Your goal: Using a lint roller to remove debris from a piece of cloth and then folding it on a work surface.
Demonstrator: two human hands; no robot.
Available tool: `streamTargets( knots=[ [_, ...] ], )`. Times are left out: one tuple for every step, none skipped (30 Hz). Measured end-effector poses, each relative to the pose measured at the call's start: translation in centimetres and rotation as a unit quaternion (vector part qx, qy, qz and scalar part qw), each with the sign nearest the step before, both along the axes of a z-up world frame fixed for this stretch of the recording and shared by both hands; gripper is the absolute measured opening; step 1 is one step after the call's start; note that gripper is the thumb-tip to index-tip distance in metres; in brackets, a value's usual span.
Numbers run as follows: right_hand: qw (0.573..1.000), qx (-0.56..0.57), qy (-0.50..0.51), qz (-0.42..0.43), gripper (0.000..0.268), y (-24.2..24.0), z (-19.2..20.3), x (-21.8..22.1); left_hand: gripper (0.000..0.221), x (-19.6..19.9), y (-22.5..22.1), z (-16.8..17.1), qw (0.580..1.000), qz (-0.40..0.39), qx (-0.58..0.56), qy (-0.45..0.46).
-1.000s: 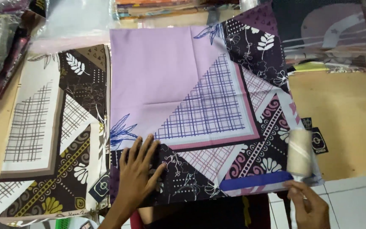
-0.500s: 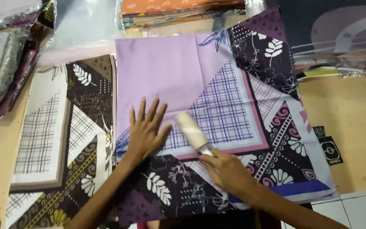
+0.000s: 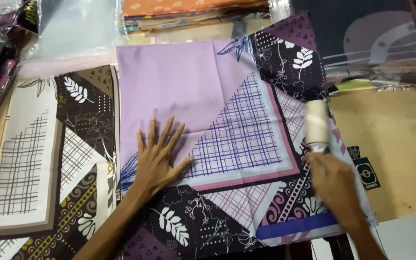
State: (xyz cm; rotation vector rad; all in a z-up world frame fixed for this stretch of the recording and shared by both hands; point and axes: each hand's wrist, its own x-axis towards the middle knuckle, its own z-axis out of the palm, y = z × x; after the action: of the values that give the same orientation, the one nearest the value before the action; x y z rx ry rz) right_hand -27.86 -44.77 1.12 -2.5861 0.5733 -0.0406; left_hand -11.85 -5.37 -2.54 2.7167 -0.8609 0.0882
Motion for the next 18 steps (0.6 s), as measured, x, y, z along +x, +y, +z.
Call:
streamTargets(
  knots=[
    [1.000, 0.001, -0.001, -0.001, 0.026, 1.9, 0.0, -0.3, 0.093, -0.1, 0.1, -0.1, 1.000, -0.001, 0.001, -0.001],
    [0.994, -0.004, -0.047, 0.099, 0.023, 3.7, -0.1, -0.5, 0.095, -0.2, 0.1, -0.2, 0.999, -0.026, 0.009, -0.018],
    [0.976, -0.007, -0.092, 0.196, 0.020, 5.7, -0.2, -0.9, 0.098, -0.4, 0.2, -0.3, 0.998, -0.052, 0.018, -0.032],
    [0.977, -0.006, -0.092, 0.194, 0.020, 6.9, -0.8, -1.3, 0.098, -0.5, 0.2, 0.0, 0.998, -0.055, 0.020, -0.032],
    [0.965, 0.013, -0.064, 0.254, 0.024, 8.2, -1.5, -1.8, 0.102, -0.6, 0.1, 0.2, 0.998, -0.049, 0.029, -0.026],
    [0.949, 0.032, -0.037, 0.313, 0.031, 9.5, -2.0, -2.3, 0.107, -0.8, 0.0, 0.4, 0.998, -0.044, 0.038, -0.020],
    [0.950, 0.032, -0.037, 0.310, 0.031, 9.4, -1.7, -1.8, 0.107, -0.7, 0.1, 0.2, 0.998, -0.047, 0.037, -0.020],
    [0.953, 0.017, 0.054, 0.298, 0.028, 9.2, -1.4, -1.4, 0.108, -0.6, 0.2, 0.1, 0.998, -0.047, 0.041, -0.032],
    [0.948, 0.001, 0.145, 0.284, 0.028, 9.0, -1.1, -1.0, 0.110, -0.6, 0.2, -0.2, 0.997, -0.046, 0.044, -0.042],
    [0.948, 0.000, 0.145, 0.282, 0.028, 7.3, -1.5, -0.8, 0.110, -0.6, 0.2, -0.2, 0.997, -0.048, 0.043, -0.043],
    [0.948, -0.088, 0.148, 0.269, 0.023, 5.4, -1.7, -0.6, 0.110, -0.6, 0.3, -0.1, 0.997, -0.047, 0.046, -0.045],
    [0.940, -0.175, 0.150, 0.253, 0.018, 3.6, -1.9, -0.5, 0.110, -0.6, 0.3, -0.1, 0.997, -0.046, 0.049, -0.048],
    [0.939, -0.175, 0.151, 0.253, 0.018, 1.7, -1.8, -0.6, 0.110, -0.6, 0.3, -0.2, 0.997, -0.047, 0.048, -0.047],
    [0.979, -0.078, 0.105, 0.159, 0.023, -0.2, -1.7, -0.8, 0.110, -0.6, 0.3, -0.2, 0.997, -0.047, 0.043, -0.048],
    [0.996, 0.022, 0.056, 0.061, 0.029, -2.2, -1.6, -1.0, 0.109, -0.6, 0.3, -0.3, 0.997, -0.048, 0.039, -0.048],
    [0.996, 0.021, 0.057, 0.061, 0.029, -3.3, -1.3, -1.1, 0.109, -0.7, 0.3, -0.2, 0.997, -0.048, 0.039, -0.048],
    [0.997, 0.005, 0.073, 0.017, 0.029, -4.4, -1.0, -1.3, 0.109, -0.7, 0.3, -0.2, 0.997, -0.048, 0.040, -0.050],
    [0.996, -0.010, 0.088, -0.026, 0.030, -5.6, -0.7, -1.5, 0.109, -0.7, 0.3, -0.1, 0.997, -0.048, 0.041, -0.052]
  ],
)
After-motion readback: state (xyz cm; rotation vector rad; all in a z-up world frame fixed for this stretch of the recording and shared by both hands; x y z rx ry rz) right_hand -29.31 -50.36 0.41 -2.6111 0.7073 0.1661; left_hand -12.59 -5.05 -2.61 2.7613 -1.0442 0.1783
